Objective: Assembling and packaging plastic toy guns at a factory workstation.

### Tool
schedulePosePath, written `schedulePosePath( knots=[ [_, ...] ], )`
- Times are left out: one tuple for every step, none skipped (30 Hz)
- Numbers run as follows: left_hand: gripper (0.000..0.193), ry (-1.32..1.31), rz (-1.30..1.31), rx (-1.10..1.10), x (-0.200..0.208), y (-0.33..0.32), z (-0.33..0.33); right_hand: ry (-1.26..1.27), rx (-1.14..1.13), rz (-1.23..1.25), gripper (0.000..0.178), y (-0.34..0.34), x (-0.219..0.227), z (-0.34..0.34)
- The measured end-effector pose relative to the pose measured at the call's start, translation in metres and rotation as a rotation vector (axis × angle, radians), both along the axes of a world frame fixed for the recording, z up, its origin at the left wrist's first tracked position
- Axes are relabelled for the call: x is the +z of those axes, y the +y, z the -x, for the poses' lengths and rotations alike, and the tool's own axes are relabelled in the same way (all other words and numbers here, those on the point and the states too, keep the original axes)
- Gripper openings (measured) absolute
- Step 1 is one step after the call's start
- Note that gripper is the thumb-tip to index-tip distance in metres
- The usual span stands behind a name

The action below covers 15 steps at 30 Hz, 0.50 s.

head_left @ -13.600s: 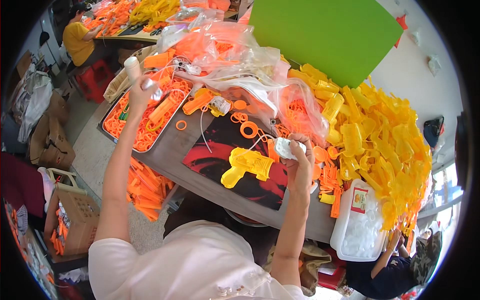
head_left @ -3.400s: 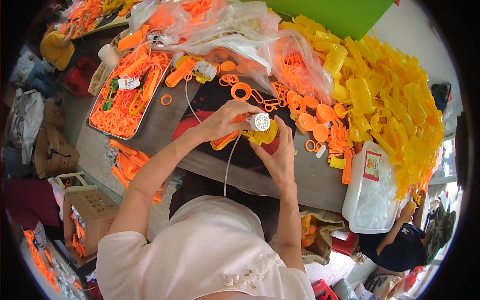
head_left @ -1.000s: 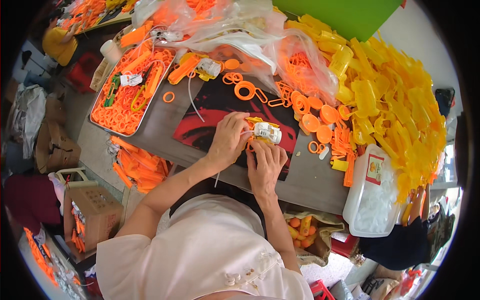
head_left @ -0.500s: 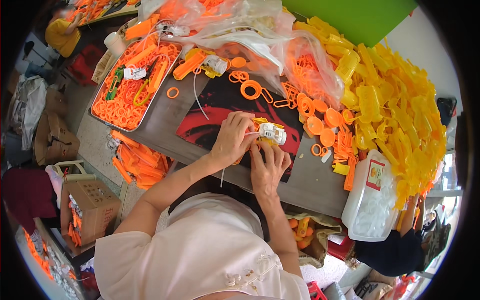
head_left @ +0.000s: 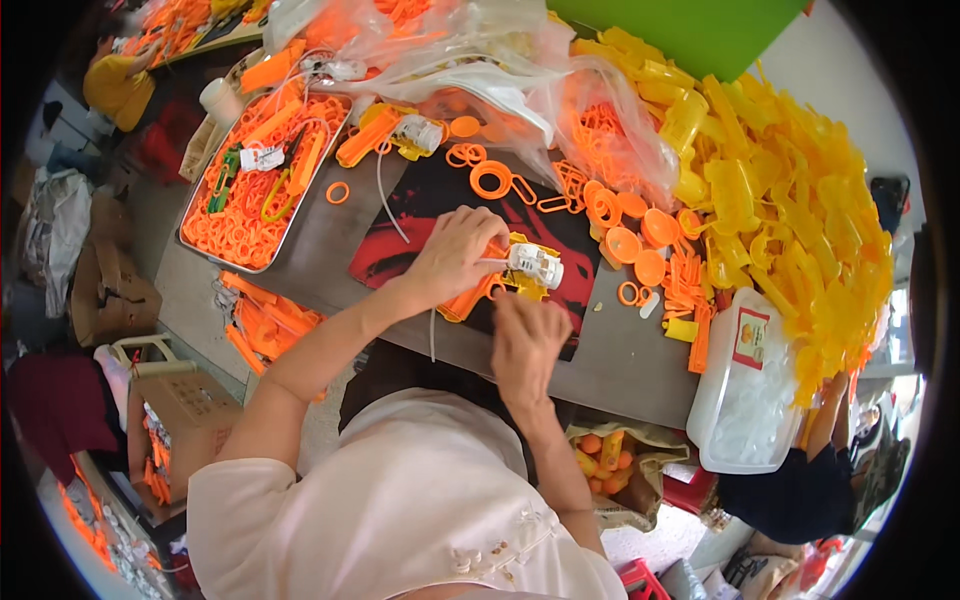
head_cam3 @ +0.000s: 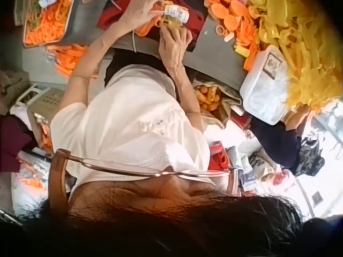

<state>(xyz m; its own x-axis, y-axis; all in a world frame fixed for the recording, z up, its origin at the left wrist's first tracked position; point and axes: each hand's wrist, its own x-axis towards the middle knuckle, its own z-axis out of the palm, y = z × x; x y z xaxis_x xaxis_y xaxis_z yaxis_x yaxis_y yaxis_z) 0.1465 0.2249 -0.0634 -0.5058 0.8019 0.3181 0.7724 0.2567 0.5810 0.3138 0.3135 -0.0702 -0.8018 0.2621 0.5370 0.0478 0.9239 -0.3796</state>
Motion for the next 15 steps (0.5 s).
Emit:
schedulePosePath(
  knots=[
    [0.031,0.055,-0.026,-0.036,-0.001,0.000,0.005,0.040,-0.014,-0.017,0.036,0.010,0.005,-0.002],
    [0.031,0.110,-0.052,-0.069,-0.001,0.000,0.011,0.045,-0.090,-0.021,0.042,0.017,0.013,0.003],
    [0.029,0.134,-0.015,-0.104,0.002,0.002,0.013,0.028,-0.098,-0.039,0.046,0.027,0.018,0.009],
    [0.029,0.142,-0.020,-0.103,0.003,0.002,0.015,0.018,-0.100,-0.058,0.049,0.037,0.022,0.016],
    [0.028,0.127,0.004,-0.124,0.002,0.002,0.017,-0.047,0.007,-0.035,0.052,0.048,0.010,0.019],
    [0.027,0.110,0.029,-0.149,0.003,0.003,0.017,-0.041,0.006,-0.039,0.052,0.049,0.003,0.020],
    [0.023,-0.006,0.016,-0.170,0.003,0.004,0.015,-0.067,-0.008,-0.060,0.050,0.047,-0.003,0.020],
    [0.023,-0.001,0.014,-0.169,0.004,0.007,0.013,-0.094,-0.021,-0.080,0.047,0.047,-0.007,0.020],
    [0.022,0.026,-0.044,-0.119,0.007,0.005,0.007,-0.092,-0.043,-0.095,0.044,0.045,-0.009,0.019],
    [0.021,0.053,-0.100,-0.071,0.007,0.005,0.002,-0.093,-0.036,-0.088,0.044,0.043,-0.010,0.021],
    [0.018,0.114,-0.143,-0.016,0.005,0.008,-0.002,-0.094,-0.044,-0.093,0.043,0.042,-0.009,0.022],
    [0.018,0.112,-0.138,-0.018,0.003,0.008,-0.010,-0.095,-0.059,-0.099,0.043,0.042,-0.010,0.022],
    [0.019,0.270,-0.158,0.031,0.004,0.008,-0.019,-0.096,-0.062,-0.096,0.043,0.042,-0.009,0.022],
    [0.019,0.428,-0.177,0.079,0.003,0.007,-0.030,-0.093,-0.051,-0.081,0.042,0.041,-0.009,0.022],
    [0.019,0.403,-0.179,0.086,0.000,0.006,-0.041,-0.087,-0.041,-0.066,0.042,0.040,-0.008,0.022]
  ],
)
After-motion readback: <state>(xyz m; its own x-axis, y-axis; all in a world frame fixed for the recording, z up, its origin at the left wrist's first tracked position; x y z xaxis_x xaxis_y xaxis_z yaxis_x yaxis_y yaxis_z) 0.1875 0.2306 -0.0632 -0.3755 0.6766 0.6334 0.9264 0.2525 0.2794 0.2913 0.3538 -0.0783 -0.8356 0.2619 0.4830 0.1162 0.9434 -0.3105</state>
